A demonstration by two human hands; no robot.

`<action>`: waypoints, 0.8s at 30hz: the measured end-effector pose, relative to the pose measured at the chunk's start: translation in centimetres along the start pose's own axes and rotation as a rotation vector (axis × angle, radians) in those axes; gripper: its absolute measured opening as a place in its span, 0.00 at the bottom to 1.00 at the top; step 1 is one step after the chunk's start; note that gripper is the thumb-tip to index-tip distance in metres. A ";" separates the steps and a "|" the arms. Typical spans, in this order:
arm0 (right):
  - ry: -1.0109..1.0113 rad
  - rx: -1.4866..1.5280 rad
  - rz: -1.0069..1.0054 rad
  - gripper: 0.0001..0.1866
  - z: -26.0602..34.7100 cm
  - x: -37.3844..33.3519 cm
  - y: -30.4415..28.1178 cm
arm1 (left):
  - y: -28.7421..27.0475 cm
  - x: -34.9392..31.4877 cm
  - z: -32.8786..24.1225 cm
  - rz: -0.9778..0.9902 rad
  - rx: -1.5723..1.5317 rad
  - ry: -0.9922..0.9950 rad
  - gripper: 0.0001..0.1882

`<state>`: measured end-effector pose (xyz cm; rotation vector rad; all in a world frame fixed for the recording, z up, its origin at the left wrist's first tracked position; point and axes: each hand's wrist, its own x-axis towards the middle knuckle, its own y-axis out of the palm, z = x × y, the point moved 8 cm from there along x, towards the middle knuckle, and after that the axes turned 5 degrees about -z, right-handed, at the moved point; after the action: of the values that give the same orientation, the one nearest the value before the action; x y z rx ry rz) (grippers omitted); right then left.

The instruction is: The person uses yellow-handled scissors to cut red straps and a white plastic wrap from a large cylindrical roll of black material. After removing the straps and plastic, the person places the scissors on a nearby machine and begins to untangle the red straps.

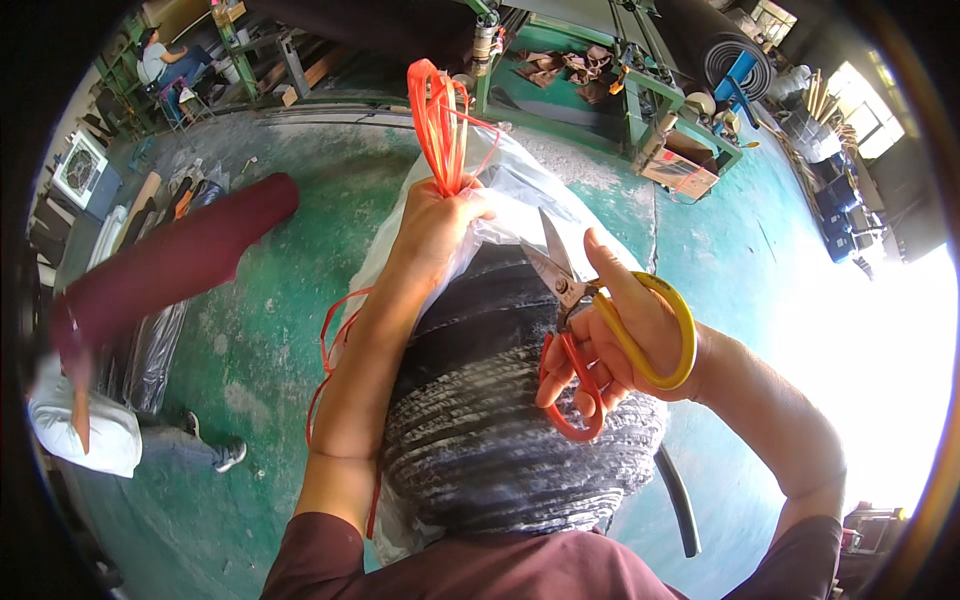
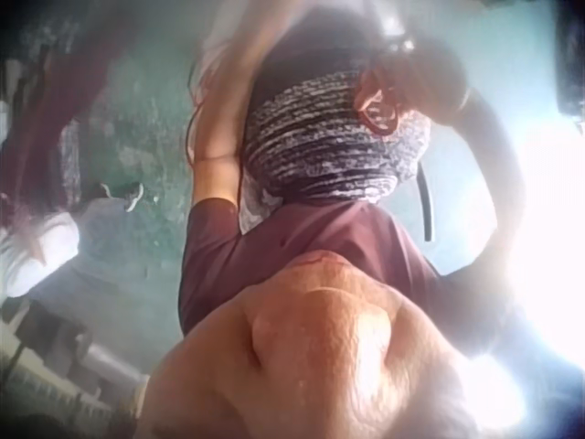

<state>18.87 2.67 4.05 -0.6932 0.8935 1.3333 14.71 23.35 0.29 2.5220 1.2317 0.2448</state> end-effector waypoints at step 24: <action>0.009 0.030 -0.056 0.63 0.7 1.2 0.4 | 2.3 -6.3 -1.6 0.191 -0.020 -0.148 0.02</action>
<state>18.57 3.91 3.38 -0.6965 0.8940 1.2657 12.09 17.40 2.53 2.5893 0.9303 0.1111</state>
